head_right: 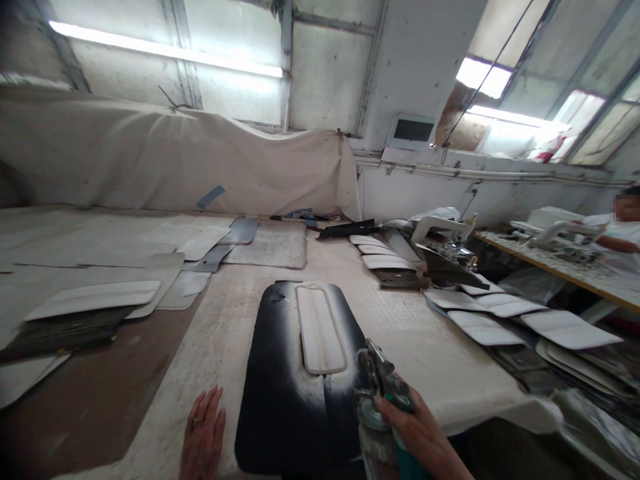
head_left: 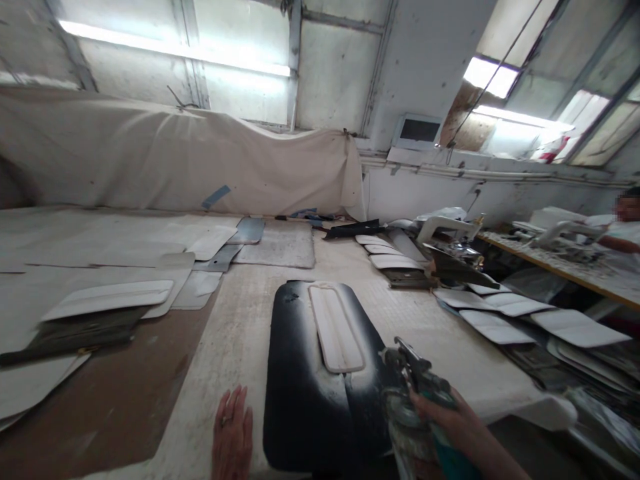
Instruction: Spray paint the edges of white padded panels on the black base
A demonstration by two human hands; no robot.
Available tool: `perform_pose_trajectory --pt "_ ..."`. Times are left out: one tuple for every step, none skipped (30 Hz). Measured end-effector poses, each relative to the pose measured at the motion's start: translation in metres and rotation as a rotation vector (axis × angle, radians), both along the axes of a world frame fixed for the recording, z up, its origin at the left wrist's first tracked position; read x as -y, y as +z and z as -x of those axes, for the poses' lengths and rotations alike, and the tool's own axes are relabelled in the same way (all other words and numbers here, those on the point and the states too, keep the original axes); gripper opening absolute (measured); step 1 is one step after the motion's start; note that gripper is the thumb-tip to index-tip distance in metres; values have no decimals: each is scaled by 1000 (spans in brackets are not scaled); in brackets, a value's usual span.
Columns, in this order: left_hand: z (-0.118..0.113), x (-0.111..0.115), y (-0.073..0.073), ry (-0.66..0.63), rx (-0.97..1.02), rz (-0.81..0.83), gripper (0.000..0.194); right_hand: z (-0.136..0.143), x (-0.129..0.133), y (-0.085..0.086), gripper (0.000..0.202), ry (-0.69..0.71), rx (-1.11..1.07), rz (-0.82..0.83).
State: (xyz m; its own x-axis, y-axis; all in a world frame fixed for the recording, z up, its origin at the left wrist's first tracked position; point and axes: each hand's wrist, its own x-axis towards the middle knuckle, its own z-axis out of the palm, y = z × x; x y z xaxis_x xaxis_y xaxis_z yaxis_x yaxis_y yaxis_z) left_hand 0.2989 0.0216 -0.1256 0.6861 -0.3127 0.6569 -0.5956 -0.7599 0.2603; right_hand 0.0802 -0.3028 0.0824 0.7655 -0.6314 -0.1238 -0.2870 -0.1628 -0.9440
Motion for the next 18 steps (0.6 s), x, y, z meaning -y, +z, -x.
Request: perform_pose_trajectory --pt "-2 0 -1 -5 -5 -3 42 -6 4 1 31 9 -32 28" --pt "-3 0 -1 -8 -7 -7 42 -12 8 2 31 25 -62 46" --pt "-5 -1 -1 -13 -3 -12 42 -18 11 6 31 41 -87 53" --pt "-7 -1 -1 -17 2 -16 43 -25 13 10 31 53 -104 60" --pt "-8 -2 -1 -20 8 -18 44 -31 15 16 31 65 -112 72" --pt "-10 -2 0 -23 19 -18 45 -38 16 22 31 74 -116 91" --pt "-11 -2 1 -29 36 -18 47 -45 16 29 31 80 -129 109" --pt "-12 -3 1 -33 53 -18 48 -52 16 36 30 88 -142 127" --pt "-13 -3 2 -35 70 -16 50 -58 17 42 30 98 -155 139" --pt "-14 -2 2 -33 85 -16 52 -65 17 47 30 115 -165 140" --pt "-15 -2 2 -31 99 -14 53 -71 19 51 29 128 -169 132" --pt "-15 -2 2 -23 103 -13 54 -77 20 53 29 137 -160 125" --pt "-16 -2 1 -15 99 -13 55 -82 22 54 28 136 -146 125" --pt "-16 -2 0 -8 93 -13 55 -87 25 54 27 131 -132 130" --pt "-16 -2 -1 -3 88 -11 55 -91 28 54 27 122 -124 134" --pt "-16 -1 -2 0 81 -12 55 -96 31 53 26 115 -120 134" --pt "-17 -1 -3 4 78 -14 55 -99 34 53 26 115 -116 132" --pt "-17 -1 -4 9 80 -16 56 -103 38 52 26 126 -113 125"
